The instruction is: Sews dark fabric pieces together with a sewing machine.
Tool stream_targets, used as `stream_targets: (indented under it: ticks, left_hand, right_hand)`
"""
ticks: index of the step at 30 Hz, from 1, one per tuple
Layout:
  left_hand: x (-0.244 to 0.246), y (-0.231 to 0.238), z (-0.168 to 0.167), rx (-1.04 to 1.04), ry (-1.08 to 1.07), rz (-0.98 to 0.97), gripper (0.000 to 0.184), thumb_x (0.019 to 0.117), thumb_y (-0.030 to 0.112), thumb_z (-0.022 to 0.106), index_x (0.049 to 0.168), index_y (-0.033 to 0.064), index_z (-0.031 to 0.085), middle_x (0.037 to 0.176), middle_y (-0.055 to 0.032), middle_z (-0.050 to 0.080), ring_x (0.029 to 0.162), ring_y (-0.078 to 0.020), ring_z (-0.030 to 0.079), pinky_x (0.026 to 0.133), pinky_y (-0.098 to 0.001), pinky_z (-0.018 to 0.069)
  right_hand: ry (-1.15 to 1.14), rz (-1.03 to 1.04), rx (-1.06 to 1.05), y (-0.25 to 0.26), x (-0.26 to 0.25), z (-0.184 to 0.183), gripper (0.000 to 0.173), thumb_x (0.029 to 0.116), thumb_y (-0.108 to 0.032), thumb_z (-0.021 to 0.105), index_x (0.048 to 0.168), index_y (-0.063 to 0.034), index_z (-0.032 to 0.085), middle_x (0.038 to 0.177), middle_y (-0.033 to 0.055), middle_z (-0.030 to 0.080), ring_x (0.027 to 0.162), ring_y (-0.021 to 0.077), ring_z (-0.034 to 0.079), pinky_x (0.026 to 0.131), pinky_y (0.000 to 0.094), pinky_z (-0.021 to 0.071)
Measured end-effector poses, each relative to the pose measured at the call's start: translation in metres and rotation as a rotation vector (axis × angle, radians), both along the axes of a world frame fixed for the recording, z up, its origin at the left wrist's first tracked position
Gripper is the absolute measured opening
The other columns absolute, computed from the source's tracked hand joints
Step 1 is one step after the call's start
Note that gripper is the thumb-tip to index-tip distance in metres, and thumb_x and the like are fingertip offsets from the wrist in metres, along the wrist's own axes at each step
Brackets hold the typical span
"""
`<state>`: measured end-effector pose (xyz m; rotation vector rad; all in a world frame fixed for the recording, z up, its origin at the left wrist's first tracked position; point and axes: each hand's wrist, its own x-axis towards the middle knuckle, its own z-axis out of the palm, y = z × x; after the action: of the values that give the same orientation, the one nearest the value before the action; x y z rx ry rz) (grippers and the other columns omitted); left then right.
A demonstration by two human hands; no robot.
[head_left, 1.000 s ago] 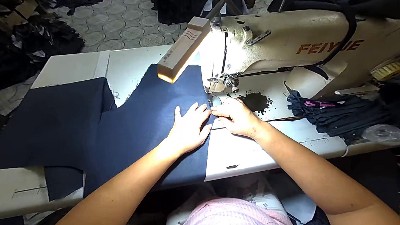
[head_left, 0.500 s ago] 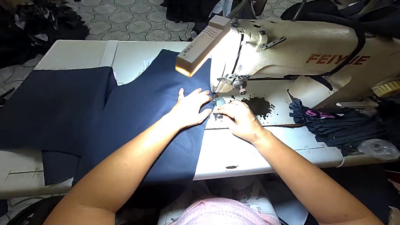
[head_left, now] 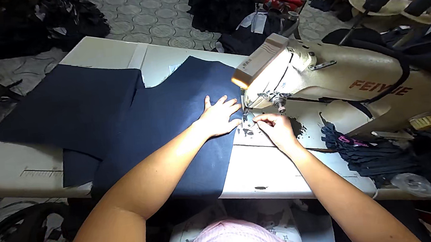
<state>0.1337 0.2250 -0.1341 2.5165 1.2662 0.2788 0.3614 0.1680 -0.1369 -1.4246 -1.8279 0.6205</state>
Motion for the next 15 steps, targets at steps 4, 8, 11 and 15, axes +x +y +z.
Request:
stream_targets:
  ticks: [4,8,11,15]
  left_hand:
    - [-0.009,0.01,0.002,-0.022,-0.053,0.087,0.052,0.1063,0.047,0.049,0.151,0.0198,0.053,0.162,-0.0055,0.043,0.155,-0.0338,0.027,0.113,-0.0817,0.0055]
    - [-0.014,0.014,0.01,-0.076,-0.058,0.136,0.047,0.1076,0.043,0.05,0.149,0.0227,0.056,0.161,-0.0029,0.045,0.155,-0.0311,0.029,0.114,-0.0803,0.0048]
    - [-0.02,0.018,0.013,-0.078,-0.086,0.194,0.043,0.1086,0.038,0.049,0.147,0.0236,0.059,0.159,-0.0041,0.048,0.154,-0.0338,0.031,0.114,-0.0812,0.0052]
    - [-0.03,0.029,0.016,-0.068,-0.08,0.306,0.04,0.109,0.037,0.048,0.145,0.0271,0.061,0.158,-0.0042,0.049,0.154,-0.0351,0.031,0.113,-0.0816,0.007]
  right_hand:
    - [0.094,-0.128,-0.144,0.012,-0.007,0.004,0.015,0.0999,-0.006,0.063,0.109,-0.0001,0.074,0.098,0.0098,0.073,0.08,0.0086,0.064,0.078,0.0283,0.0541]
    - [0.318,-0.324,-0.282,0.043,-0.013,0.007,0.011,0.0977,-0.003,0.063,0.108,0.002,0.063,0.078,0.0037,0.065,0.06,0.0048,0.058,0.057,0.0209,0.0492]
    - [0.436,-0.321,-0.225,0.068,-0.008,-0.006,0.024,0.1039,0.0,0.049,0.127,0.0059,0.052,0.1,0.0108,0.061,0.078,0.0071,0.062,0.068,0.0216,0.0549]
    - [0.227,-0.197,-0.227,0.055,-0.012,0.012,0.04,0.1063,0.001,0.042,0.146,0.006,0.043,0.143,0.0174,0.051,0.131,0.0084,0.049,0.109,0.0204,0.0395]
